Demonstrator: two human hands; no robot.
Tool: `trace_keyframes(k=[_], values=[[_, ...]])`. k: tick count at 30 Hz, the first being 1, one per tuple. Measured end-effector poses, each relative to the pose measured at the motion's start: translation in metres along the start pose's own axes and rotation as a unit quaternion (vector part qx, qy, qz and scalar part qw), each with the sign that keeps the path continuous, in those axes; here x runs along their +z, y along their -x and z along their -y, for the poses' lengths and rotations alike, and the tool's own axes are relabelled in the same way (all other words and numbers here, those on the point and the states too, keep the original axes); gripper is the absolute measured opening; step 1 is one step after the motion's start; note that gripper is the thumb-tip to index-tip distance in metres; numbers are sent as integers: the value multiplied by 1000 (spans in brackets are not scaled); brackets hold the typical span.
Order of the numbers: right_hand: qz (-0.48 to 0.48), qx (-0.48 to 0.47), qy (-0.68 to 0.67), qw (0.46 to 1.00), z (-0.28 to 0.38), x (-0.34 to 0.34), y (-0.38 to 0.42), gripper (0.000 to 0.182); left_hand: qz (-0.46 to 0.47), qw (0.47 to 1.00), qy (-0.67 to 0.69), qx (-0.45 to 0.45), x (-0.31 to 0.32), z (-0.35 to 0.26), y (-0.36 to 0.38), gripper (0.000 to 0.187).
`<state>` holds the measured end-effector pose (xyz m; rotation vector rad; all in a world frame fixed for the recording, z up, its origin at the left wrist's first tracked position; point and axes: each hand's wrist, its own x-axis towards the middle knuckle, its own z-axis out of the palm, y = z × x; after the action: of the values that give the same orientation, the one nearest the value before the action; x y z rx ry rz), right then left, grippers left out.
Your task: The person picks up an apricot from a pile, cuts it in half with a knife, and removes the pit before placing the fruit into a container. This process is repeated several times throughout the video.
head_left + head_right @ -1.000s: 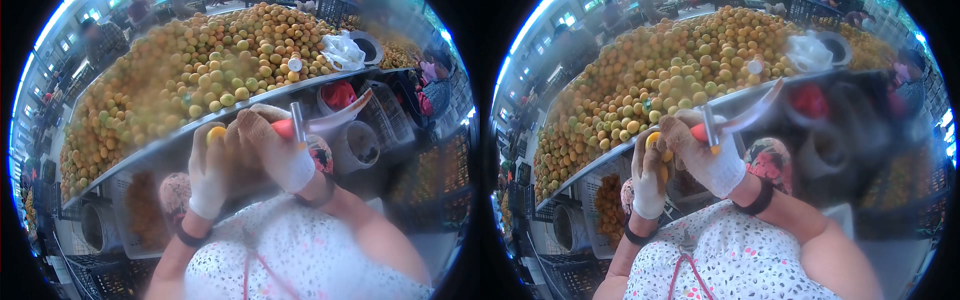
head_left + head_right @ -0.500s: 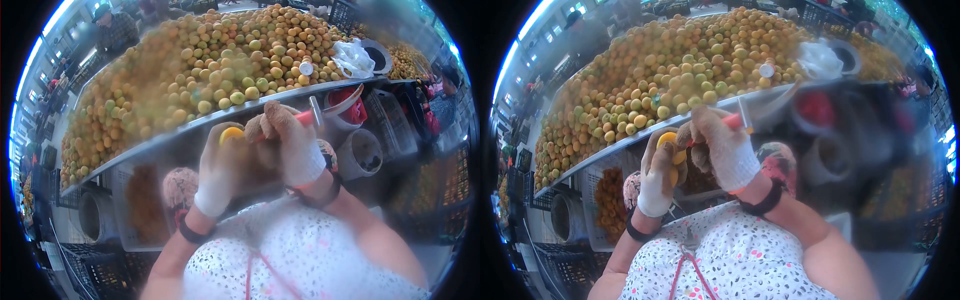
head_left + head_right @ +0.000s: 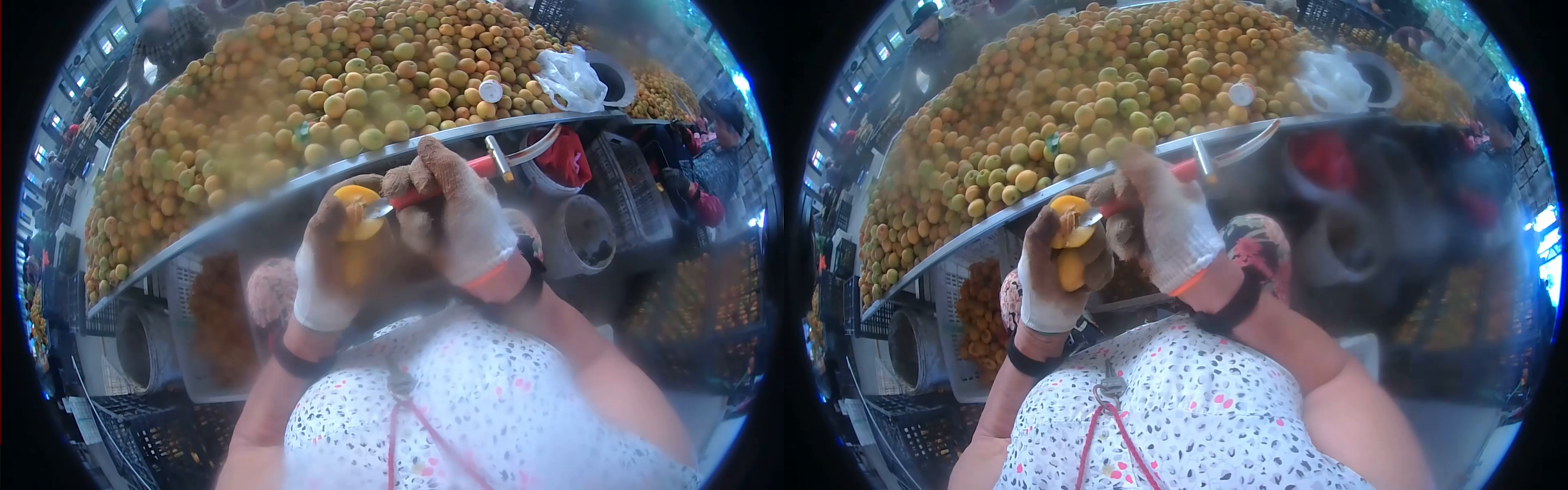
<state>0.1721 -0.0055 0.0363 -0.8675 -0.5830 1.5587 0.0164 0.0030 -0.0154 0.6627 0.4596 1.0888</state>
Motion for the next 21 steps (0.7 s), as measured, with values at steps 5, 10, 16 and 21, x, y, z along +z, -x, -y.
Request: trace_keyframes(k=[5, 10, 16, 21], values=[[59, -133, 143, 979, -16, -4, -4, 34, -24, 954, -289, 77, -1, -4, -4, 43], [49, -22, -18, 998, -14, -7, -6, 35, 17, 987, -160, 12, 0, -8, 0, 51], [31, 74, -81, 994, -12, -13, -6, 35, -34, 997, -17, -63, -3, 3, 1, 61], [27, 36, -18, 999, -15, -16, -7, 34, 68, 983, 103, -133, -32, 9, -4, 45]])
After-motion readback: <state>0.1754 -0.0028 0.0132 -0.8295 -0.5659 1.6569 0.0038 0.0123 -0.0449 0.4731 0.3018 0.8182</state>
